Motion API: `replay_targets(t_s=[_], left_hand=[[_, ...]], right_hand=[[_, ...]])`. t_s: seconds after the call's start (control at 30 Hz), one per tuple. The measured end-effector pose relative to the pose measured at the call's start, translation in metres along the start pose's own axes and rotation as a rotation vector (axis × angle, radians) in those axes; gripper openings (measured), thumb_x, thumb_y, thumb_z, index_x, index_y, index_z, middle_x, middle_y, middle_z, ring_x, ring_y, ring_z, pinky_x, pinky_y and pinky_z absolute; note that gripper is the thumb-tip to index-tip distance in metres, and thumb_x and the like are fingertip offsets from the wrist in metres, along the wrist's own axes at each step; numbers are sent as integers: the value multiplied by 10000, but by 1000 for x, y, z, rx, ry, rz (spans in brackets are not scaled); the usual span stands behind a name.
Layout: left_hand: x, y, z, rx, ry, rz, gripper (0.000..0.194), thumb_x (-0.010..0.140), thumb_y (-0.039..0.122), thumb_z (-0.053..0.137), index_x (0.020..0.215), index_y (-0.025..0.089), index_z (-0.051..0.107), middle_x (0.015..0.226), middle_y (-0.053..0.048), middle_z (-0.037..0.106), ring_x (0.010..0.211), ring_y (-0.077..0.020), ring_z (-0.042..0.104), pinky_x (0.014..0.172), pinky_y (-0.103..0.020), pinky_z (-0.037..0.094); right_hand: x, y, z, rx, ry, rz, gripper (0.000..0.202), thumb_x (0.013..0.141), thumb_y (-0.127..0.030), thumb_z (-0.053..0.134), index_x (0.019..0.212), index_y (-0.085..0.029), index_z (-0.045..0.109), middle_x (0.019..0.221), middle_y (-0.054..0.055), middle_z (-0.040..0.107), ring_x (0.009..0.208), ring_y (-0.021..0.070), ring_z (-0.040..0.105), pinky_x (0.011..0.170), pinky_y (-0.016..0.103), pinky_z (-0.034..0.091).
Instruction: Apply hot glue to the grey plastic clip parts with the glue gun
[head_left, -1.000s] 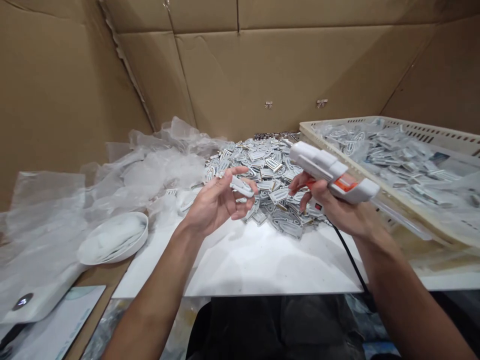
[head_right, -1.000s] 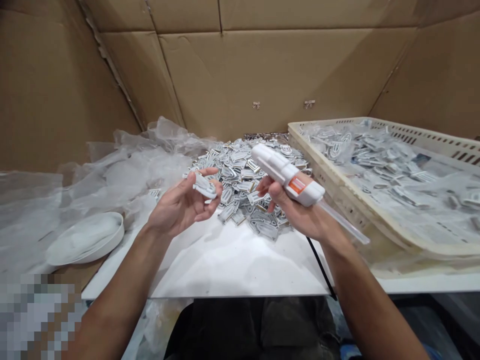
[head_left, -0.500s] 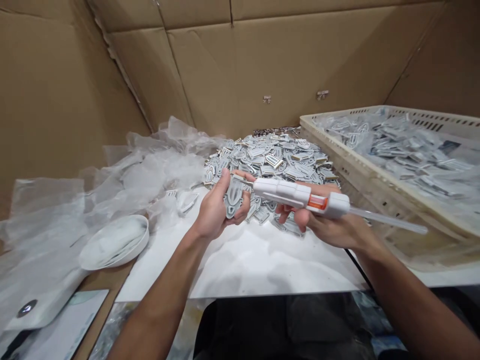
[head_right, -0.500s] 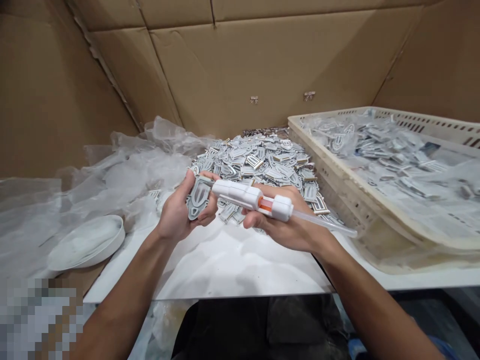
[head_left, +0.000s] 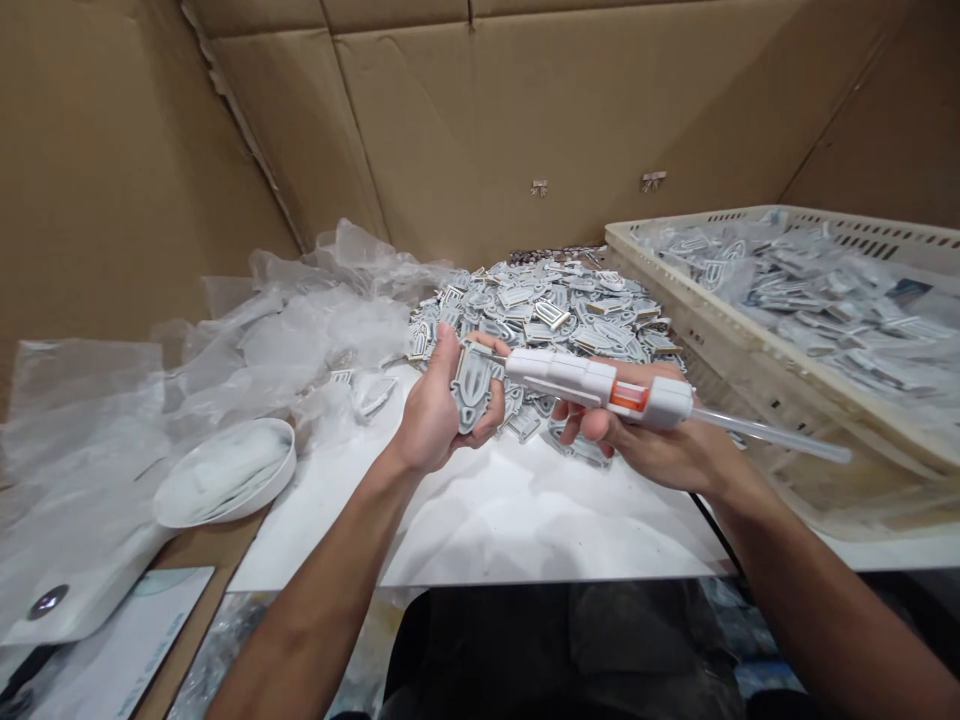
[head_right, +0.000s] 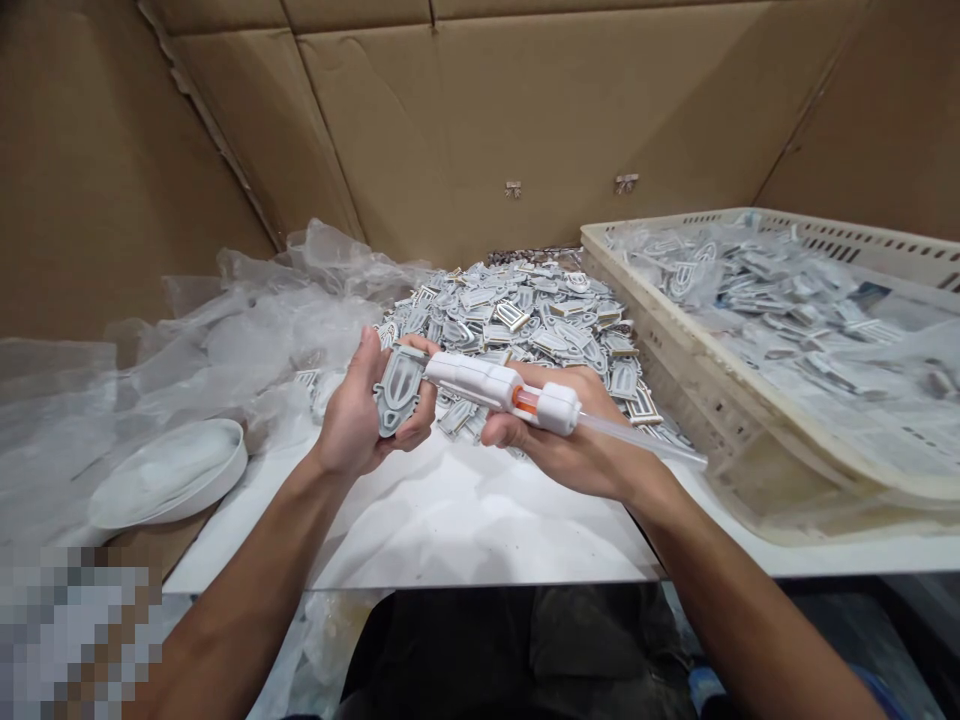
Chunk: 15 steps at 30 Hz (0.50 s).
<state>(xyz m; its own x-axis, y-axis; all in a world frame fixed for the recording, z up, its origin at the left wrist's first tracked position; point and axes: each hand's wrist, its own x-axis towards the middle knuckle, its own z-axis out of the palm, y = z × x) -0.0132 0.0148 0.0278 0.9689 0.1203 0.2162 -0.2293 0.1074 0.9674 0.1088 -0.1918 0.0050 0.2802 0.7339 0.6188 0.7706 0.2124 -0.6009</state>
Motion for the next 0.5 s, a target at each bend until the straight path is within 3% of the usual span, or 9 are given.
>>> replay_targets(t_s=[0.23,0.5], left_hand=[[0,0,0,7,-8,15,584,1015,774,329,1061,230,538,463,42,456,328,-108,239,340,-211,208],[-1,-1,4,85,43,38,609,1002,807,322,1064,236,524,470,42,462,346,-118,294,351,-204,217]], right_hand=[[-1,2,1,31,-5,37,239,1034,-409,687,923,-206,745,832,-17,746,572,70,610,555,192,461],[-1,-2,2,-52,17,9,390,1045,-533,639,880,-192,733,754,-2,687,582,95,591,545,234,398]])
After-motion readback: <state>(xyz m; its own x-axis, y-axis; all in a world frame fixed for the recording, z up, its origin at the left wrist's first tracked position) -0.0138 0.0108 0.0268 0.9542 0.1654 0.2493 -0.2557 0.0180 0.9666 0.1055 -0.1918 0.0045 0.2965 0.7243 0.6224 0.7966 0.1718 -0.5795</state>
